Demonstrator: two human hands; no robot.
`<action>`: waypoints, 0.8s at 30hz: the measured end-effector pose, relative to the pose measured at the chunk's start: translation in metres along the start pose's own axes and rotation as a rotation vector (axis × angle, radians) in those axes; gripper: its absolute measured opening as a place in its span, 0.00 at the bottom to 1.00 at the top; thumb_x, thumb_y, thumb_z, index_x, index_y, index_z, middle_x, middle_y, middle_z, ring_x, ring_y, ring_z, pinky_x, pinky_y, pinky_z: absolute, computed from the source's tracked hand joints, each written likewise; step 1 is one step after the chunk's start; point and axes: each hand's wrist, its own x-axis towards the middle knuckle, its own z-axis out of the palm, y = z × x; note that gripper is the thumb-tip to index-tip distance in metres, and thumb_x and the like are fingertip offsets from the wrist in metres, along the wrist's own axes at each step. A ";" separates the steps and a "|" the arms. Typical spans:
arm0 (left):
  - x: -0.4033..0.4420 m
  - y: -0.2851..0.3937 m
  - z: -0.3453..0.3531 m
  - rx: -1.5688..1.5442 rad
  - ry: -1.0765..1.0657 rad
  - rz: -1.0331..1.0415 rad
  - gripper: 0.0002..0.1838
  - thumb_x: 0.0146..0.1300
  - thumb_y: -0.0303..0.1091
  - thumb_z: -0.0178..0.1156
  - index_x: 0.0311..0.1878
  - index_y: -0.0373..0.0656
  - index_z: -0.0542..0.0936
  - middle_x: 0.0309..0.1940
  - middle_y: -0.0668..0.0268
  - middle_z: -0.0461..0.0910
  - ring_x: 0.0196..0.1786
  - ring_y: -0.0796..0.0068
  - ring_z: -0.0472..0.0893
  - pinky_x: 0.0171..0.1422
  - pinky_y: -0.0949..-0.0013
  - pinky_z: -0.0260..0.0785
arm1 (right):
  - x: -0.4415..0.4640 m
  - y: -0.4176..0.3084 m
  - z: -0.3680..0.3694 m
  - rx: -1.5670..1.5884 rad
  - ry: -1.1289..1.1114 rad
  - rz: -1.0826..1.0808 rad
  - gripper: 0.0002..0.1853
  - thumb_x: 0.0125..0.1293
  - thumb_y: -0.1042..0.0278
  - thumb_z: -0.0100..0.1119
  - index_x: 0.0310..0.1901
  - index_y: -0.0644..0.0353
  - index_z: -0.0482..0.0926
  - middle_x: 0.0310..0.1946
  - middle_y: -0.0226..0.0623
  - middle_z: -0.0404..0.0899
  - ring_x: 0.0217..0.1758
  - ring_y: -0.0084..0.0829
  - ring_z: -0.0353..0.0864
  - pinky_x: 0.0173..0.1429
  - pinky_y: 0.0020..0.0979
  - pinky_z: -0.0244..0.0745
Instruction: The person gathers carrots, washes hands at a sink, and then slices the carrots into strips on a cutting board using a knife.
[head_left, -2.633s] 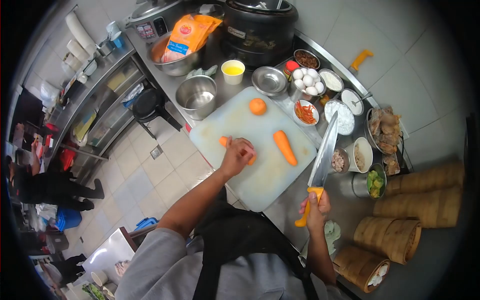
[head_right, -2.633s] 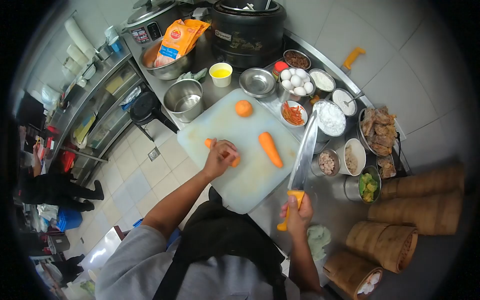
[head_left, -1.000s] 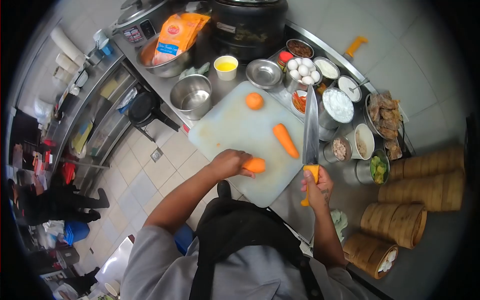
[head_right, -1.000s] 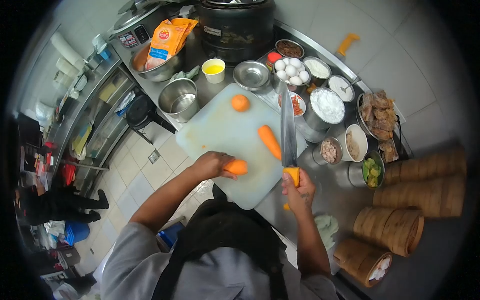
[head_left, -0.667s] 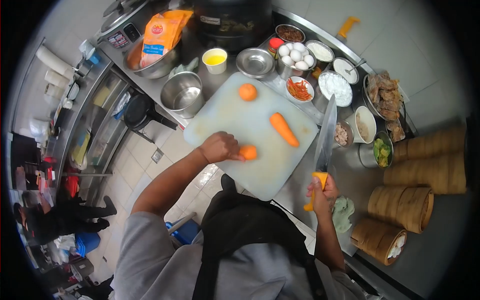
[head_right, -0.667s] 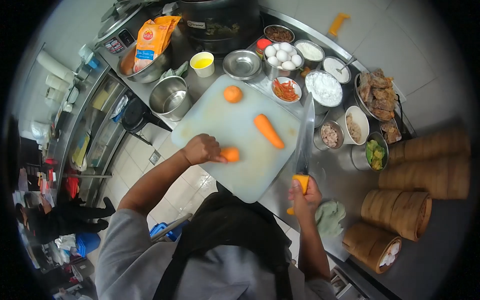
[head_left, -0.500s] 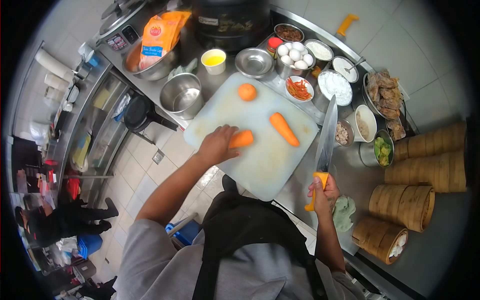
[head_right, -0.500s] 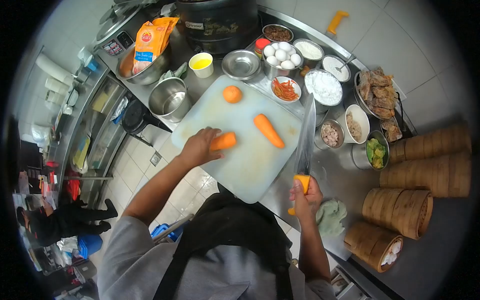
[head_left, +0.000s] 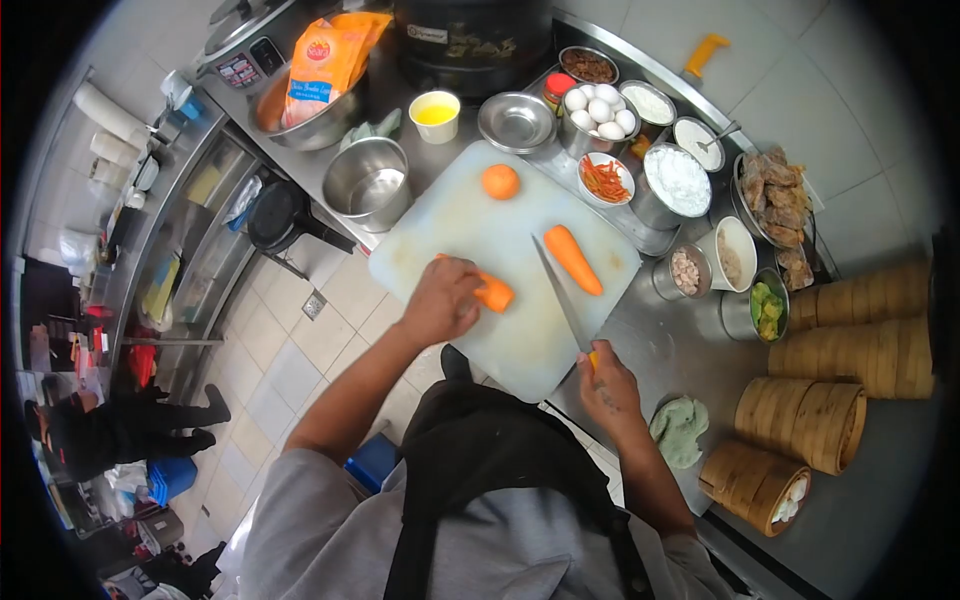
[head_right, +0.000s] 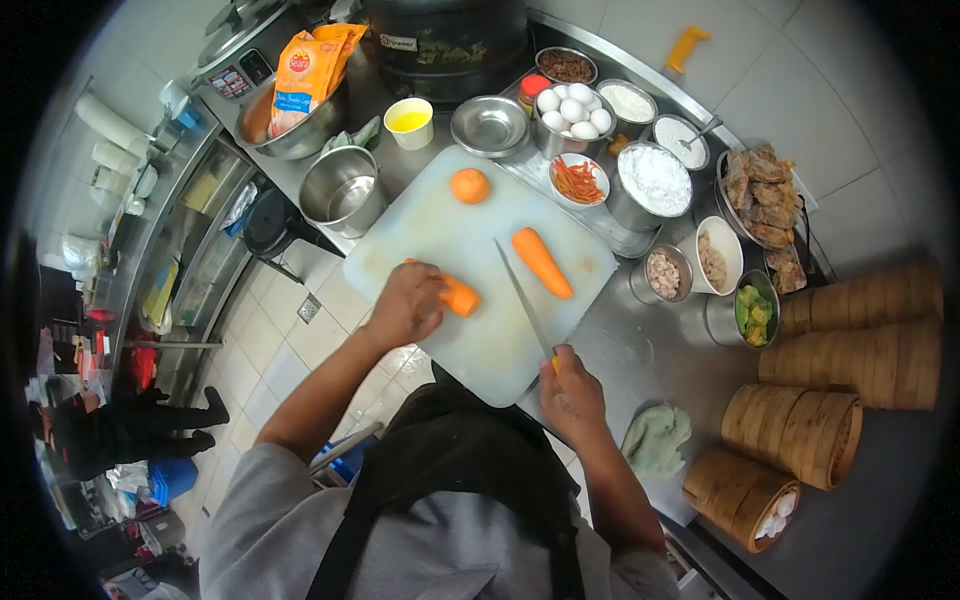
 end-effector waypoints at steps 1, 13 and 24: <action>0.002 0.008 0.006 -0.008 0.033 -0.021 0.19 0.52 0.31 0.68 0.49 0.43 0.80 0.53 0.58 0.76 0.59 0.53 0.75 0.69 0.52 0.65 | 0.002 0.000 0.006 -0.071 -0.023 -0.036 0.14 0.76 0.62 0.53 0.53 0.63 0.71 0.38 0.58 0.82 0.43 0.61 0.83 0.49 0.53 0.78; 0.001 0.014 0.047 -0.105 0.049 -0.135 0.20 0.56 0.32 0.61 0.53 0.44 0.75 0.54 0.56 0.70 0.64 0.51 0.69 0.80 0.33 0.41 | 0.020 -0.004 0.015 -0.425 -0.261 -0.130 0.11 0.72 0.64 0.54 0.45 0.65 0.72 0.29 0.53 0.82 0.32 0.57 0.84 0.41 0.52 0.80; 0.003 0.022 0.058 0.004 0.330 -0.124 0.19 0.48 0.28 0.68 0.46 0.49 0.83 0.44 0.63 0.72 0.52 0.59 0.71 0.59 0.48 0.60 | 0.010 -0.039 -0.027 -0.571 -0.237 -0.242 0.08 0.70 0.66 0.56 0.39 0.63 0.72 0.26 0.51 0.79 0.27 0.51 0.84 0.36 0.46 0.81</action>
